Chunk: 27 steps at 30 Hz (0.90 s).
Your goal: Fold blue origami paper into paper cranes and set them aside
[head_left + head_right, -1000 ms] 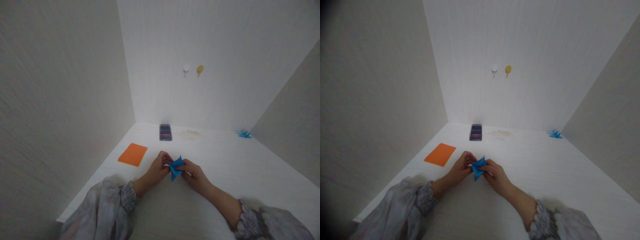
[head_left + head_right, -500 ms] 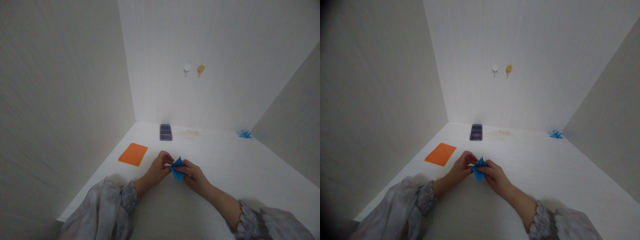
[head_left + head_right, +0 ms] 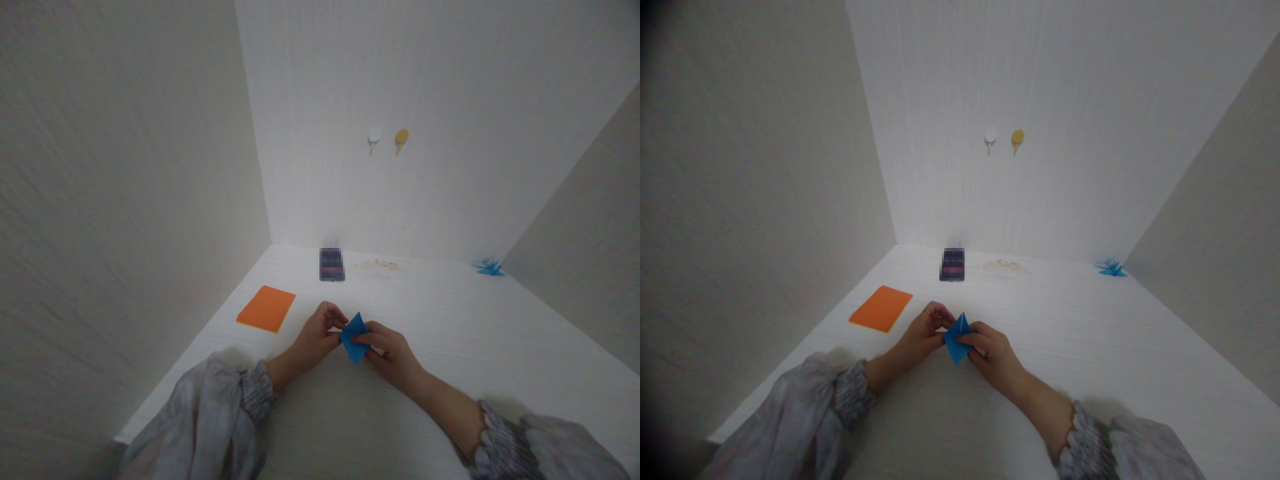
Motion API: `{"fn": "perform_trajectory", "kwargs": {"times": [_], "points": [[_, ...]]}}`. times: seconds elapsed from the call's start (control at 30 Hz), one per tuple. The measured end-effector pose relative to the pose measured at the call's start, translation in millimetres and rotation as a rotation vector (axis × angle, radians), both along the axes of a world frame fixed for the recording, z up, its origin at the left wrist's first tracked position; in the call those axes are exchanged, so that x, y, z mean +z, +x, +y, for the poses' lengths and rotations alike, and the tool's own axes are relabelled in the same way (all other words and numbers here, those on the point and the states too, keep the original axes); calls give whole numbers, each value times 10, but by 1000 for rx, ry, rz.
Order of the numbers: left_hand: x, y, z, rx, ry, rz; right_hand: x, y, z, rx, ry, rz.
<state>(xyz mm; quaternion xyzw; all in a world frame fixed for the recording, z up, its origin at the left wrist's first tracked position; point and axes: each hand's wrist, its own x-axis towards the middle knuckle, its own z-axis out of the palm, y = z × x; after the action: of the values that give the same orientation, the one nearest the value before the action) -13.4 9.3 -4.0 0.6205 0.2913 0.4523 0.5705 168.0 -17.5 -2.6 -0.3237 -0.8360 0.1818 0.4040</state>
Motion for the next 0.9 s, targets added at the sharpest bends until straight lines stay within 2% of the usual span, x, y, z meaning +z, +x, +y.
{"fn": "perform_trajectory", "kwargs": {"times": [0.3,0.63,0.9], "points": [[-26,0,31,32,-36,-25,-37,0,28,-20,18,-10],[77,-36,-35,-71,-157,-154,4,2,18,1,-9,22],[3,-22,7,-35,-129,-105,0,-7,18,-17,4,36]]}}
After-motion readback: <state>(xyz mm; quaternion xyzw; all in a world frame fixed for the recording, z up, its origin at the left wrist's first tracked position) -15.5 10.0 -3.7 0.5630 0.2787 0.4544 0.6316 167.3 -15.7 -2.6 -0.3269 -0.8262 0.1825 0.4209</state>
